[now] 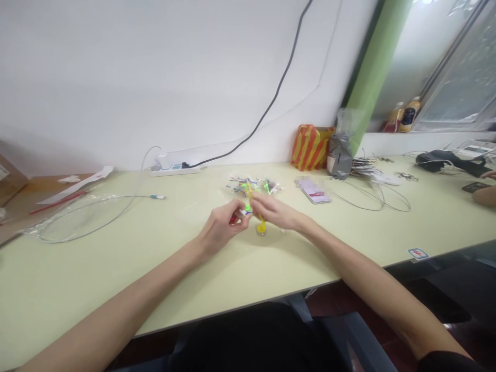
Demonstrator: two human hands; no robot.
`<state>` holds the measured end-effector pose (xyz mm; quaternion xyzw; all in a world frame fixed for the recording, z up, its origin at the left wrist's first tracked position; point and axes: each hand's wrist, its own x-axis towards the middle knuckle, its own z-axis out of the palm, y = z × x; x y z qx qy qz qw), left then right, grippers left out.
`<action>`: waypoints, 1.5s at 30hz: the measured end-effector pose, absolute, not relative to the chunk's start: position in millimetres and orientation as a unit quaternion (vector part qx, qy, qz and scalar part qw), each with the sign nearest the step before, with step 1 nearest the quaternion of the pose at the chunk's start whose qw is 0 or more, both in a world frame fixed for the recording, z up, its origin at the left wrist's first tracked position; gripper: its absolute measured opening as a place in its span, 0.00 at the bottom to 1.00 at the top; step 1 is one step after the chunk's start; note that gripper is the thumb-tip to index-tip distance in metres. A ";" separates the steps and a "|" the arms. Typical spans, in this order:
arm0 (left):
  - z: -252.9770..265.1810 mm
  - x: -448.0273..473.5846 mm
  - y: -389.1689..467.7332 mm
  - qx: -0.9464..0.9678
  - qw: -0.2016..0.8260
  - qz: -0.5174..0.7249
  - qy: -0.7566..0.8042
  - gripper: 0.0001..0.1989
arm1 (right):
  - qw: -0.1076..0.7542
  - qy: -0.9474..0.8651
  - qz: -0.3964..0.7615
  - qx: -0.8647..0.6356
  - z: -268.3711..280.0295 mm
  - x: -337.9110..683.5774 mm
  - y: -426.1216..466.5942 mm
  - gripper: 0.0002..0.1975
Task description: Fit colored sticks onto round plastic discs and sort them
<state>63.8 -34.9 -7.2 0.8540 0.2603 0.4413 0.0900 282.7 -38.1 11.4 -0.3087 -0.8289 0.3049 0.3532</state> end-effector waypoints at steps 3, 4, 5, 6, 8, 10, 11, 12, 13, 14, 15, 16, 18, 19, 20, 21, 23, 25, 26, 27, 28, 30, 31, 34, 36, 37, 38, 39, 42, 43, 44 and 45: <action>-8.3 52.3 -32.3 0.838 0.076 0.442 0.311 0.06 | 0.414 -0.797 0.225 -0.377 13.4 305.5 -25.9 0.16; -8.6 49.4 -30.8 0.841 0.084 0.425 0.323 0.07 | 0.425 -0.788 0.215 -0.391 13.7 311.7 -22.3 0.17; -9.2 47.9 -28.8 0.847 0.096 0.404 0.332 0.09 | 0.426 -0.782 0.205 -0.406 13.6 316.4 -19.2 0.17; -10.2 48.4 -26.4 0.855 0.107 0.381 0.334 0.10 | 0.424 -0.779 0.191 -0.421 13.2 319.4 -16.7 0.17; -13.1 56.0 -20.2 0.878 0.112 0.341 0.318 0.12 | 0.410 -0.777 0.149 -0.455 11.4 321.6 -13.0 0.16; -15.3 72.2 -12.6 0.905 0.088 0.305 0.282 0.14 | 0.391 -0.776 0.106 -0.483 8.9 322.2 -10.2 0.15; -15.4 82.8 -8.7 0.918 0.072 0.288 0.264 0.15 | 0.385 -0.775 0.091 -0.492 7.6 322.9 -8.8 0.14; -14.5 94.5 -4.8 0.929 0.059 0.271 0.244 0.15 | 0.382 -0.774 0.081 -0.499 6.5 324.3 -7.3 0.14; -12.6 106.5 -1.0 0.942 0.052 0.254 0.214 0.15 | 0.382 -0.772 0.074 -0.503 5.6 326.3 -5.7 0.14; -9.8 118.4 2.7 0.953 0.046 0.236 0.184 0.14 | 0.387 -0.768 0.068 -0.506 5.0 328.8 -4.2 0.14; -6.7 129.3 6.3 0.964 0.038 0.210 0.161 0.13 | 0.395 -0.762 0.062 -0.510 4.7 331.6 -2.8 0.13; -3.5 138.8 9.9 0.972 0.024 0.182 0.148 0.13 | 0.402 -0.756 0.057 -0.514 4.7 334.4 -1.5 0.13; 1.3 152.1 17.0 0.979 0.017 0.146 0.142 0.12 | 0.412 -0.748 0.049 -0.519 5.1 339.1 0.4 0.12; 2.4 155.6 20.2 0.980 0.024 0.134 0.143 0.12 | 0.415 -0.746 0.046 -0.519 5.3 340.8 1.0 0.12; 2.7 157.3 22.9 0.981 0.034 0.127 0.145 0.13 | 0.417 -0.745 0.043 -0.520 5.4 342.0 1.5 0.12; 2.2 157.5 25.1 0.981 0.045 0.123 0.145 0.14 | 0.417 -0.744 0.042 -0.520 5.3 342.7 1.9 0.12; -0.1 154.7 27.4 0.980 0.062 0.123 0.142 0.16 | 0.415 -0.744 0.039 -0.522 4.6 343.2 2.5 0.12; -2.3 150.6 26.7 0.980 0.068 0.129 0.139 0.16 | 0.408 -0.745 0.038 -0.526 3.6 343.1 2.9 0.12; -3.1 148.7 25.4 0.979 0.067 0.132 0.140 0.15 | 0.404 -0.746 0.038 -0.528 3.2 343.0 3.0 0.12; -3.6 147.1 23.8 0.979 0.064 0.134 0.141 0.14 | 0.400 -0.746 0.039 -0.531 3.0 342.9 3.0 0.12; -4.1 145.8 22.2 0.978 0.062 0.136 0.143 0.13 | 0.397 -0.746 0.039 -0.533 2.9 342.9 2.9 0.12; -5.3 143.8 19.5 0.977 0.064 0.142 0.146 0.12 | 0.391 -0.748 0.039 -0.535 3.4 342.9 2.5 0.12; -6.4 143.0 18.9 0.976 0.069 0.145 0.147 0.13 | 0.389 -0.750 0.037 -0.534 3.7 342.9 2.3 0.12; -12.0 140.6 20.2 0.972 0.095 0.154 0.148 0.18 | 0.378 -0.757 0.030 -0.533 4.0 342.2 1.9 0.12; -16.3 139.8 22.7 0.971 0.118 0.158 0.138 0.18 | 0.364 -0.762 0.025 -0.534 3.4 341.3 1.9 0.13; -18.0 139.9 24.0 0.969 0.128 0.163 0.133 0.18 | 0.357 -0.765 0.024 -0.536 3.0 340.8 2.1 0.13; -19.1 140.4 25.1 0.967 0.136 0.171 0.131 0.18 | 0.350 -0.767 0.025 -0.537 2.7 340.3 2.2 0.13; -19.5 141.2 26.0 0.964 0.143 0.180 0.131 0.18 | 0.346 -0.769 0.026 -0.536 2.4 340.0 2.3 0.12; -16.9 144.5 26.7 0.956 0.152 0.204 0.146 0.14 | 0.344 -0.773 0.029 -0.532 2.4 339.7 2.3 0.12; -15.3 145.4 26.5 0.954 0.155 0.206 0.154 0.11 | 0.346 -0.774 0.029 -0.530 2.5 339.9 2.3 0.11; -13.7 146.2 26.2 0.952 0.158 0.207 0.163 0.10 | 0.348 -0.773 0.028 -0.529 2.6 340.1 2.3 0.11; -12.2 146.7 26.0 0.950 0.160 0.207 0.172 0.08 | 0.349 -0.773 0.028 -0.529 2.6 340.5 2.4 0.11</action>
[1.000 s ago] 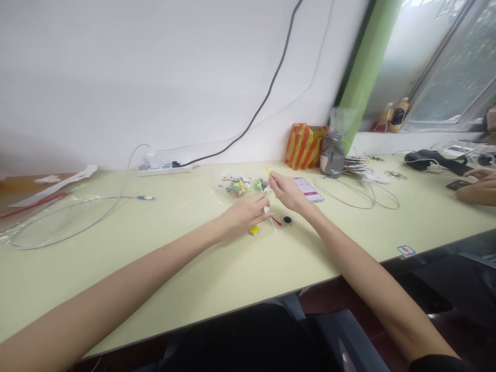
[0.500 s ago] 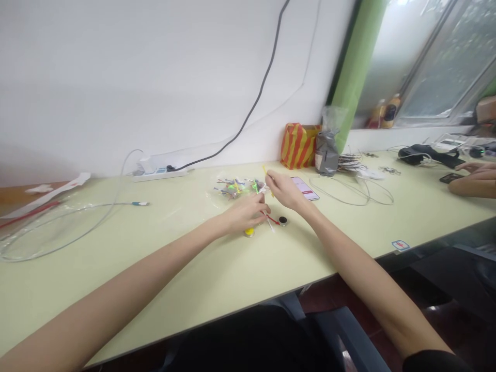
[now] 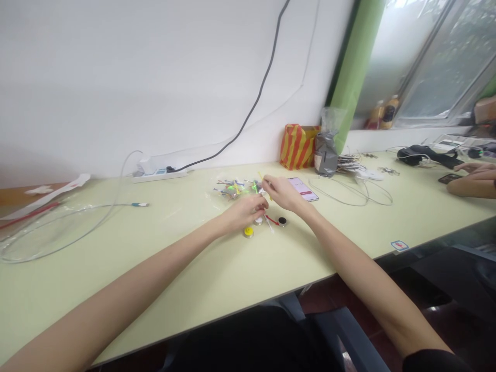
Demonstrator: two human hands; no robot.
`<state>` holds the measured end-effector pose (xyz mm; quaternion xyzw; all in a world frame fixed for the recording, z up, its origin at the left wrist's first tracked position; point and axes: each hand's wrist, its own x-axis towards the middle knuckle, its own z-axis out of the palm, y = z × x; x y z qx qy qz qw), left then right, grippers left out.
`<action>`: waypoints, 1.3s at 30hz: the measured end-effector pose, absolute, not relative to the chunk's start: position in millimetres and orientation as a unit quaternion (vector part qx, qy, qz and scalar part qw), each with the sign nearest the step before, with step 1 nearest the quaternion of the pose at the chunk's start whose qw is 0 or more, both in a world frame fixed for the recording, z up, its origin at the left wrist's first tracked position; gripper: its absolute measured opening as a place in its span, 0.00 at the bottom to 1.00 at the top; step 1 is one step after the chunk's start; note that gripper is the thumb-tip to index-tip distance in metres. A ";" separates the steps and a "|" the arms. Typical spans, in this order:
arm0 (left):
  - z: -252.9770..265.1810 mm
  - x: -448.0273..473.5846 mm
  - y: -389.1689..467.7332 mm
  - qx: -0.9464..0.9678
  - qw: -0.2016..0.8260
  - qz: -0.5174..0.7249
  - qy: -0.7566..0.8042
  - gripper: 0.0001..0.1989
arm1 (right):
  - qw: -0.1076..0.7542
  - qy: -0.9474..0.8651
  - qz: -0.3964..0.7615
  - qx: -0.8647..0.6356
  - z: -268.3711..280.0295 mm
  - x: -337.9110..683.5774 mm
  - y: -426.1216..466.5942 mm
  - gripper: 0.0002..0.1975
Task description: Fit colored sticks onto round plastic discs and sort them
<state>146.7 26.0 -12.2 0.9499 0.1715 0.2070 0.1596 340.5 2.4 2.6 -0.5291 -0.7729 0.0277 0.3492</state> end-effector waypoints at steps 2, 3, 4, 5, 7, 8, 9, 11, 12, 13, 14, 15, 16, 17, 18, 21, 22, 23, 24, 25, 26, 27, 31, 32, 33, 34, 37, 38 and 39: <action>-10.0 146.8 25.9 0.947 0.159 0.205 0.187 0.09 | 0.349 -0.772 0.029 -0.530 2.5 341.1 2.7 0.11; -9.1 146.4 26.0 0.947 0.157 0.204 0.192 0.10 | 0.349 -0.772 0.031 -0.531 2.5 341.3 2.9 0.11; -8.3 145.6 26.0 0.948 0.151 0.201 0.194 0.11 | 0.350 -0.771 0.034 -0.531 2.8 341.3 3.0 0.11; -7.5 144.1 25.7 0.950 0.141 0.200 0.193 0.12 | 0.355 -0.769 0.040 -0.530 3.3 341.2 3.0 0.11; -5.2 138.6 22.9 0.953 0.116 0.211 0.187 0.13 | 0.379 -0.764 0.062 -0.518 5.5 340.2 2.1 0.12; -3.7 134.3 19.7 0.953 0.103 0.221 0.181 0.14 | 0.397 -0.762 0.083 -0.504 7.2 339.3 1.1 0.12; -2.2 129.0 15.2 0.951 0.093 0.235 0.177 0.15 | 0.415 -0.761 0.110 -0.486 9.1 338.2 -0.5 0.13; 0.3 116.2 2.2 0.947 0.089 0.253 0.176 0.16 | 0.438 -0.759 0.182 -0.447 12.8 335.4 -4.8 0.13; 0.8 109.4 -5.5 0.945 0.093 0.256 0.182 0.15 | 0.437 -0.758 0.225 -0.429 14.3 333.8 -7.3 0.13; 0.3 102.7 -13.3 0.945 0.095 0.251 0.187 0.13 | 0.430 -0.755 0.270 -0.414 15.2 331.9 -9.8 0.13; -1.3 96.7 -20.6 0.947 0.094 0.240 0.190 0.11 | 0.420 -0.752 0.313 -0.401 15.6 329.9 -12.1 0.13; -4.0 91.4 -26.8 0.951 0.094 0.229 0.187 0.12 | 0.411 -0.746 0.350 -0.389 15.3 327.5 -14.1 0.13; -7.7 87.1 -31.4 0.954 0.092 0.216 0.188 0.13 | 0.403 -0.741 0.382 -0.379 14.4 324.7 -15.5 0.14; -12.2 83.7 -34.4 0.957 0.087 0.205 0.186 0.14 | 0.398 -0.735 0.407 -0.368 13.0 321.6 -16.6 0.14; -17.1 81.1 -35.5 0.960 0.076 0.198 0.181 0.13 | 0.396 -0.730 0.426 -0.358 11.1 318.2 -17.3 0.14; -29.9 75.7 -30.9 0.965 0.036 0.191 0.175 0.15 | 0.384 -0.723 0.464 -0.338 5.0 306.9 -19.0 0.14; -32.4 74.0 -28.1 0.964 0.032 0.195 0.179 0.15 | 0.380 -0.721 0.473 -0.336 3.3 303.3 -19.9 0.13; -33.5 72.1 -25.6 0.962 0.035 0.201 0.184 0.16 | 0.377 -0.717 0.480 -0.335 1.8 300.1 -21.1 0.13; -33.3 70.2 -23.6 0.957 0.044 0.211 0.191 0.16 | 0.377 -0.711 0.490 -0.336 0.7 297.3 -22.6 0.13; -31.8 68.3 -22.6 0.950 0.058 0.228 0.204 0.16 | 0.378 -0.702 0.501 -0.337 0.0 295.0 -24.2 0.13; -29.4 66.8 -22.5 0.940 0.077 0.246 0.221 0.15 | 0.380 -0.691 0.514 -0.337 -0.3 293.1 -26.1 0.13; -26.2 65.9 -23.5 0.928 0.100 0.267 0.241 0.14 | 0.382 -0.681 0.528 -0.335 -0.4 291.6 -27.9 0.13; -13.9 68.7 -33.0 0.873 0.201 0.315 0.312 0.16 | 0.379 -0.666 0.558 -0.319 -0.2 284.8 -34.5 0.14; -12.5 70.5 -35.3 0.867 0.223 0.313 0.317 0.17 | 0.381 -0.670 0.554 -0.315 -0.4 282.6 -35.4 0.14; -12.2 72.4 -37.0 0.862 0.242 0.310 0.320 0.17 | 0.382 -0.675 0.547 -0.314 -0.8 280.5 -35.8 0.15; -12.9 74.2 -38.1 0.857 0.260 0.308 0.322 0.16 | 0.385 -0.682 0.538 -0.313 -1.3 278.8 -35.6 0.15; -18.4 77.2 -36.5 0.837 0.286 0.320 0.339 0.13 | 0.390 -0.693 0.519 -0.314 -2.4 278.9 -32.0 0.16; -20.4 77.1 -34.8 0.832 0.285 0.326 0.346 0.12 | 0.394 -0.692 0.516 -0.315 -2.2 281.2 -30.1 0.17; -22.2 76.7 -32.7 0.829 0.280 0.332 0.353 0.11 | 0.402 -0.689 0.513 -0.318 -1.7 284.3 -28.2 0.17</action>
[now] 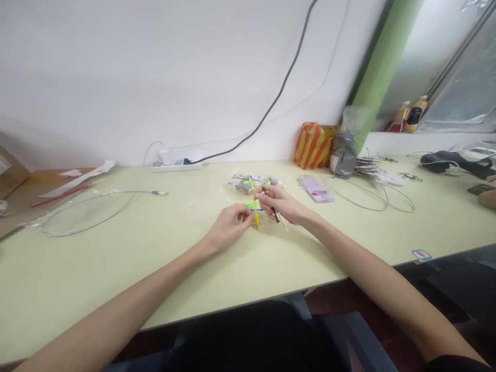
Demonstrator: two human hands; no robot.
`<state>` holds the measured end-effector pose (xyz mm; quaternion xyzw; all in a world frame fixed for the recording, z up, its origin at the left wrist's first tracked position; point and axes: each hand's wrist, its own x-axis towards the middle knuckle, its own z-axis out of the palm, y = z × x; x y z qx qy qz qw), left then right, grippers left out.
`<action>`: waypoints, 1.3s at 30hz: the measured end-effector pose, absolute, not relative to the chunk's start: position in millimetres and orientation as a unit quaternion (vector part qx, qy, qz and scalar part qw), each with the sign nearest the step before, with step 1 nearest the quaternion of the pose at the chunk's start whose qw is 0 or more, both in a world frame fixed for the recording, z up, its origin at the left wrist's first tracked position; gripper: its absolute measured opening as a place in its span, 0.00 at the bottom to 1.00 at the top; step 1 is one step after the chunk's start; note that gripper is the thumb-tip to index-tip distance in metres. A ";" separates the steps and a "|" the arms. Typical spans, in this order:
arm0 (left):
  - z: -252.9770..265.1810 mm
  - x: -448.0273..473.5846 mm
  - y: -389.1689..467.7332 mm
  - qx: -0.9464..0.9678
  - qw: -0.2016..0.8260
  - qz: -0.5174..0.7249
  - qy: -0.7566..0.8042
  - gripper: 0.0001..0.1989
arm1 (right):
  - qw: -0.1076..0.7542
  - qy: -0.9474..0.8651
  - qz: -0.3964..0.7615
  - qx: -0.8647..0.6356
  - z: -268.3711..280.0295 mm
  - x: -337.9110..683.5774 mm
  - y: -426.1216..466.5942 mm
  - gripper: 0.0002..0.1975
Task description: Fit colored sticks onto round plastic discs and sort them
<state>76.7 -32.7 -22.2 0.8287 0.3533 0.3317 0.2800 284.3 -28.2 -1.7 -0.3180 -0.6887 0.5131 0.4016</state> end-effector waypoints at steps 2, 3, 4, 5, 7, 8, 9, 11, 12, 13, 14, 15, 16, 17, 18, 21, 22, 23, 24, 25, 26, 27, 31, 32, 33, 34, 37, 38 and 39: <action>-24.4 74.8 -28.7 0.828 0.259 0.342 0.360 0.10 | 0.415 -0.682 0.502 -0.331 0.5 292.0 -25.0 0.17; -24.8 73.6 -27.2 0.831 0.246 0.346 0.360 0.09 | 0.417 -0.682 0.495 -0.341 2.0 295.8 -23.9 0.17; -24.6 72.5 -26.2 0.834 0.231 0.348 0.359 0.09 | 0.415 -0.684 0.485 -0.353 3.7 299.4 -23.2 0.16; -24.1 71.4 -25.7 0.839 0.214 0.349 0.358 0.08 | 0.409 -0.689 0.470 -0.369 5.3 302.7 -22.7 0.15; -22.1 69.9 -26.0 0.853 0.183 0.342 0.350 0.08 | 0.395 -0.709 0.405 -0.422 8.1 308.9 -21.8 0.13; -20.9 69.6 -26.6 0.863 0.167 0.334 0.341 0.08 | 0.385 -0.723 0.347 -0.458 8.7 312.0 -21.0 0.11; -19.8 69.4 -27.4 0.875 0.150 0.323 0.327 0.08 | 0.369 -0.737 0.276 -0.495 8.8 315.1 -19.8 0.10; -17.8 69.5 -29.1 0.904 0.116 0.296 0.286 0.08 | 0.310 -0.758 0.147 -0.555 6.8 321.3 -16.6 0.07; -17.1 69.7 -30.1 0.917 0.101 0.280 0.266 0.08 | 0.272 -0.765 0.108 -0.573 5.1 324.0 -14.7 0.05; -16.6 70.0 -31.1 0.927 0.090 0.267 0.249 0.09 | 0.235 -0.771 0.091 -0.584 3.0 326.2 -12.9 0.05; -16.4 70.3 -32.2 0.935 0.082 0.254 0.234 0.10 | 0.202 -0.775 0.091 -0.591 1.1 327.8 -11.4 0.04; -16.5 70.7 -33.4 0.942 0.074 0.241 0.222 0.10 | 0.178 -0.777 0.095 -0.596 -0.5 328.8 -10.2 0.04; -16.7 71.2 -34.7 0.949 0.064 0.226 0.211 0.12 | 0.162 -0.778 0.099 -0.599 -1.6 329.2 -9.6 0.05; -17.1 72.0 -36.1 0.956 0.051 0.211 0.199 0.14 | 0.152 -0.777 0.099 -0.602 -2.0 329.1 -9.6 0.06; -17.7 72.9 -37.5 0.962 0.033 0.194 0.189 0.16 | 0.146 -0.777 0.094 -0.605 -1.6 328.7 -10.1 0.07; -20.0 76.8 -40.9 0.973 -0.023 0.154 0.169 0.18 | 0.156 -0.780 0.057 -0.603 2.9 326.9 -13.5 0.08; -21.0 78.1 -41.5 0.974 -0.037 0.148 0.167 0.17 | 0.165 -0.785 0.049 -0.595 5.0 326.4 -14.8 0.08; -22.0 79.2 -41.7 0.974 -0.045 0.146 0.166 0.17 | 0.174 -0.792 0.047 -0.583 7.1 325.9 -16.1 0.08; -23.1 79.9 -41.5 0.974 -0.048 0.147 0.165 0.15 | 0.183 -0.801 0.053 -0.567 9.0 325.6 -17.1 0.08; -24.1 80.3 -40.9 0.974 -0.046 0.151 0.164 0.14 | 0.188 -0.812 0.067 -0.548 10.6 325.2 -17.9 0.08; -25.2 80.4 -39.9 0.973 -0.040 0.158 0.164 0.12 | 0.190 -0.825 0.089 -0.524 11.8 325.0 -18.4 0.08; -26.2 80.1 -38.8 0.972 -0.030 0.166 0.163 0.11 | 0.188 -0.839 0.115 -0.498 12.5 324.7 -18.6 0.08; -29.1 77.7 -34.3 0.965 0.017 0.199 0.172 0.09 | 0.149 -0.882 0.204 -0.399 10.2 321.7 -18.1 0.07; -29.3 77.4 -33.7 0.963 0.025 0.203 0.176 0.09 | 0.141 -0.886 0.208 -0.389 8.6 320.2 -18.0 0.07; -29.4 77.2 -33.2 0.962 0.030 0.205 0.179 0.08 | 0.134 -0.890 0.206 -0.385 7.0 318.1 -18.1 0.07; -29.3 77.3 -33.0 0.961 0.034 0.205 0.181 0.08 | 0.129 -0.892 0.201 -0.383 5.3 315.7 -18.4 0.07; -28.6 77.7 -33.4 0.961 0.040 0.200 0.185 0.06 | 0.120 -0.897 0.183 -0.383 1.6 307.0 -20.9 0.08; -28.3 77.6 -33.7 0.961 0.041 0.200 0.189 0.05 | 0.117 -0.898 0.181 -0.383 1.1 304.2 -22.2 0.08; -27.9 77.3 -34.2 0.960 0.042 0.200 0.193 0.05 | 0.116 -0.898 0.182 -0.383 1.0 301.7 -23.7 0.08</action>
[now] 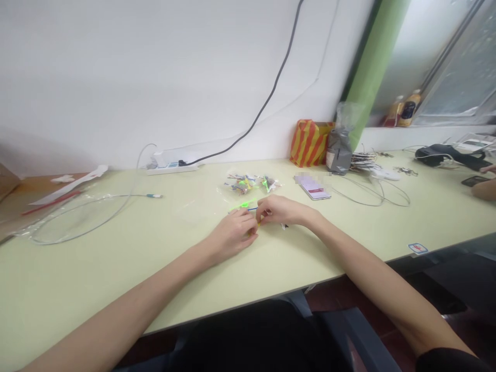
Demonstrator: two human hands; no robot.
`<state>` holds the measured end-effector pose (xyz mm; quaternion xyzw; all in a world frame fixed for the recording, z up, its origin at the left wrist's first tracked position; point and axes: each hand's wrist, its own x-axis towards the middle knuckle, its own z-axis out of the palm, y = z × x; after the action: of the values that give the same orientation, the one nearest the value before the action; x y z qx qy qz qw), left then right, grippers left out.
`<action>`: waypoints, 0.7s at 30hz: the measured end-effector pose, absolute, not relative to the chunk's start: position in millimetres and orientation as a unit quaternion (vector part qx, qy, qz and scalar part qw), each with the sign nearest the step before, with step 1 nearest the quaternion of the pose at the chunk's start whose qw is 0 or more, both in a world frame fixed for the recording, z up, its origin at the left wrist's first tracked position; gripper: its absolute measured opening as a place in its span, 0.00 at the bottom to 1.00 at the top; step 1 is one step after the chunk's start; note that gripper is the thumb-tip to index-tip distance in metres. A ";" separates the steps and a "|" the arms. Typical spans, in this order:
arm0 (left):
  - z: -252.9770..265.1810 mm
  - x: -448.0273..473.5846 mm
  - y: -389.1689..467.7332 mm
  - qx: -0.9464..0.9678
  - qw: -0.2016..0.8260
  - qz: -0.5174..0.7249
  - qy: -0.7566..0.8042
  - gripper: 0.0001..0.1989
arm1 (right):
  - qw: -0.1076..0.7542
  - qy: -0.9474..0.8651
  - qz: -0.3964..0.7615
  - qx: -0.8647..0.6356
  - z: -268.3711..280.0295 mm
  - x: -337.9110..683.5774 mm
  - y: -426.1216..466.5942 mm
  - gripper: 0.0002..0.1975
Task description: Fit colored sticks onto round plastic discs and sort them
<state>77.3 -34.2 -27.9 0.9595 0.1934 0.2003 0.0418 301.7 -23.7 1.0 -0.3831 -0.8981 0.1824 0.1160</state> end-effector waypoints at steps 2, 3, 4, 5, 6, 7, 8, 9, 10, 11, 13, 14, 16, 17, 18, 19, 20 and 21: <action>-26.7 76.0 -35.1 0.957 0.038 0.204 0.204 0.07 | 0.119 -0.897 0.191 -0.380 1.9 298.4 -26.5 0.06; -25.8 75.1 -35.6 0.955 0.035 0.206 0.209 0.07 | 0.124 -0.898 0.199 -0.373 2.7 297.6 -27.7 0.05; -24.8 74.0 -36.1 0.953 0.033 0.208 0.215 0.07 | 0.130 -0.899 0.209 -0.363 3.7 297.2 -28.7 0.05; -23.6 73.0 -36.4 0.951 0.031 0.212 0.223 0.06 | 0.138 -0.900 0.217 -0.351 4.8 297.3 -29.6 0.04; -22.3 71.9 -36.6 0.947 0.031 0.217 0.233 0.05 | 0.150 -0.901 0.222 -0.342 5.9 297.6 -30.3 0.03; -21.0 70.8 -36.6 0.943 0.035 0.222 0.244 0.03 | 0.164 -0.900 0.224 -0.337 7.0 297.9 -30.9 0.03; -19.8 69.8 -36.4 0.938 0.043 0.227 0.257 0.03 | 0.180 -0.897 0.224 -0.336 8.1 298.1 -31.5 0.03; -18.7 68.8 -35.9 0.932 0.055 0.233 0.271 0.04 | 0.198 -0.893 0.223 -0.338 9.1 298.0 -32.1 0.02; -17.8 67.7 -35.2 0.925 0.072 0.239 0.286 0.06 | 0.215 -0.886 0.225 -0.343 10.0 297.8 -32.7 0.02; -17.1 66.6 -34.2 0.916 0.092 0.245 0.304 0.08 | 0.228 -0.878 0.231 -0.351 10.7 297.2 -33.2 0.01; -16.3 64.3 -31.7 0.896 0.130 0.258 0.338 0.11 | 0.243 -0.862 0.246 -0.370 11.9 295.7 -34.1 0.04; -16.1 63.2 -30.4 0.888 0.142 0.262 0.351 0.12 | 0.246 -0.855 0.250 -0.382 12.2 294.8 -34.3 0.06; -16.2 61.4 -28.1 0.879 0.150 0.262 0.368 0.15 | 0.247 -0.844 0.250 -0.405 12.5 293.4 -34.2 0.09; -16.4 60.9 -27.2 0.878 0.150 0.258 0.373 0.16 | 0.247 -0.840 0.249 -0.414 12.2 292.9 -33.9 0.10; -16.6 60.6 -26.6 0.879 0.150 0.251 0.376 0.17 | 0.248 -0.836 0.249 -0.421 11.5 292.4 -33.3 0.10; -16.9 60.6 -26.1 0.880 0.150 0.243 0.379 0.18 | 0.249 -0.834 0.249 -0.425 10.4 292.0 -32.6 0.10; -17.2 60.7 -25.9 0.882 0.150 0.234 0.381 0.19 | 0.250 -0.833 0.250 -0.426 8.9 291.6 -31.6 0.10; -17.3 61.0 -25.8 0.884 0.147 0.225 0.383 0.19 | 0.252 -0.833 0.248 -0.426 6.8 291.2 -30.6 0.09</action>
<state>61.0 -25.8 -17.3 0.8836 0.3830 0.2255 0.1475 291.2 -30.6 6.8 -0.4257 -0.8328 0.2485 0.2519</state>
